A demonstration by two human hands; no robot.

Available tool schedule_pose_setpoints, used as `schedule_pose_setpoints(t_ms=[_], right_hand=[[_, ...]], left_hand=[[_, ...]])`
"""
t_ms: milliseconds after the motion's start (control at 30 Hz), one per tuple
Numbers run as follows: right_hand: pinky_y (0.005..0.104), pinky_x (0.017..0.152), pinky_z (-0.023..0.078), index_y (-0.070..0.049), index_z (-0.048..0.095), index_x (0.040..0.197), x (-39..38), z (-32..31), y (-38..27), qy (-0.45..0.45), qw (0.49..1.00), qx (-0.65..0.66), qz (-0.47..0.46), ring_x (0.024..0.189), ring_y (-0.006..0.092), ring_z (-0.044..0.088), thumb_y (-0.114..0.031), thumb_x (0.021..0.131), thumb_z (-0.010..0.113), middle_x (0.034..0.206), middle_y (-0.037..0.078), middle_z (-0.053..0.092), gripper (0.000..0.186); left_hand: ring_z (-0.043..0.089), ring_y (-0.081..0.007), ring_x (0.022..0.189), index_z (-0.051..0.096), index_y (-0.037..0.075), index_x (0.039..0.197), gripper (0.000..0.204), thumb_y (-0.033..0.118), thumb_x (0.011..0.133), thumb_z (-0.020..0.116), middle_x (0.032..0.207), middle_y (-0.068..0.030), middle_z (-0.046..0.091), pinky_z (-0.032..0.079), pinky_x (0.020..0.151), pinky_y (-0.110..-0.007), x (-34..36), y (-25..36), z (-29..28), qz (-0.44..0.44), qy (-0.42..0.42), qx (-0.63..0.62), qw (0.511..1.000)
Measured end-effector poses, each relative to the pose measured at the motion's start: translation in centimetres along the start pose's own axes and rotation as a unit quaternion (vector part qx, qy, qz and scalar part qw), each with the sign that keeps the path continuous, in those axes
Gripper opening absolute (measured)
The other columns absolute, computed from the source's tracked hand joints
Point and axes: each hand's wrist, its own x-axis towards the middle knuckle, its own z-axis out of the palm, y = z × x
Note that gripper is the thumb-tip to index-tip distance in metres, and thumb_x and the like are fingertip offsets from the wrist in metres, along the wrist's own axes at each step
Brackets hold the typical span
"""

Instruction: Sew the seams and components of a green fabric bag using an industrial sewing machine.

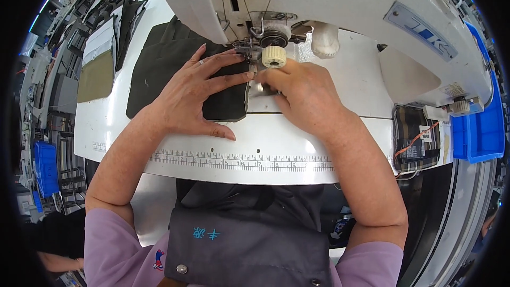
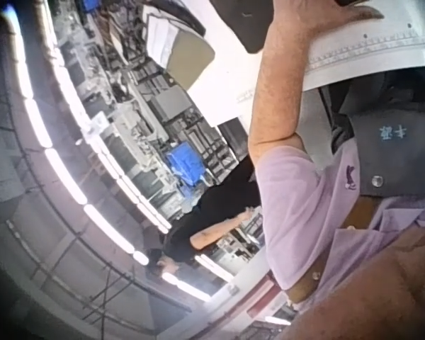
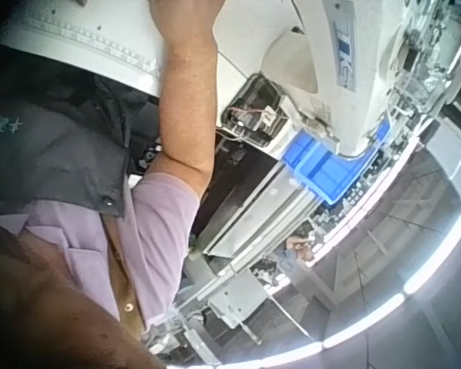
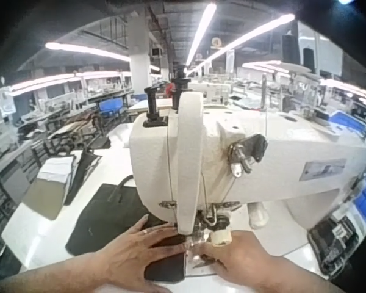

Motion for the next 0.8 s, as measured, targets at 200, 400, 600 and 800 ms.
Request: schedule_pose_setpoints(t_ms=[200,400,600,800], right_hand=[[0.0430,0.063,0.052,-0.014,0.076,0.101,-0.2,0.1,-0.3,-0.021,0.994,0.051,-0.094,0.075,0.0286,0.068,-0.007,0.073,0.074,0.085,0.003,0.065,0.030],[0.0419,0.061,0.052,-0.015,0.076,0.102,-0.5,-0.4,-1.2,-0.034,0.988,0.068,-0.133,0.069,0.0273,0.068,-0.010,0.072,0.075,0.078,0.002,0.065,0.031],[0.0423,0.060,0.051,-0.015,0.076,0.102,-0.6,-0.9,-1.1,-0.069,0.985,0.088,-0.129,0.068,0.0262,0.069,-0.013,0.073,0.076,0.073,0.001,0.069,0.029],[0.0424,0.058,0.050,-0.014,0.076,0.094,-0.7,-0.7,-1.2,-0.057,0.982,0.109,-0.142,0.066,0.0269,0.068,-0.014,0.075,0.076,0.070,0.002,0.067,0.020]], left_hand=[[0.042,-0.0313,0.148,0.060,0.017,0.146,0.082,0.053,0.075,0.082,0.153,-0.0119,0.050,0.021,0.125,-0.063,-0.6,0.6,-0.2,0.010,-0.025,-0.002,1.000],[0.059,-0.0269,0.132,0.065,0.010,0.138,0.059,0.028,0.083,0.079,0.143,-0.0074,0.063,0.039,0.119,-0.055,-1.7,0.8,0.4,0.040,0.034,-0.078,0.996],[0.067,-0.0251,0.121,0.073,0.009,0.122,0.048,0.014,0.076,0.082,0.130,-0.0068,0.070,0.050,0.111,-0.049,-0.9,2.1,-0.4,0.055,0.031,-0.026,0.998],[0.072,-0.0250,0.107,0.079,0.009,0.101,0.030,0.011,0.072,0.085,0.114,-0.0055,0.075,0.057,0.098,-0.042,-1.2,1.6,1.1,0.056,0.124,-0.081,0.987]])
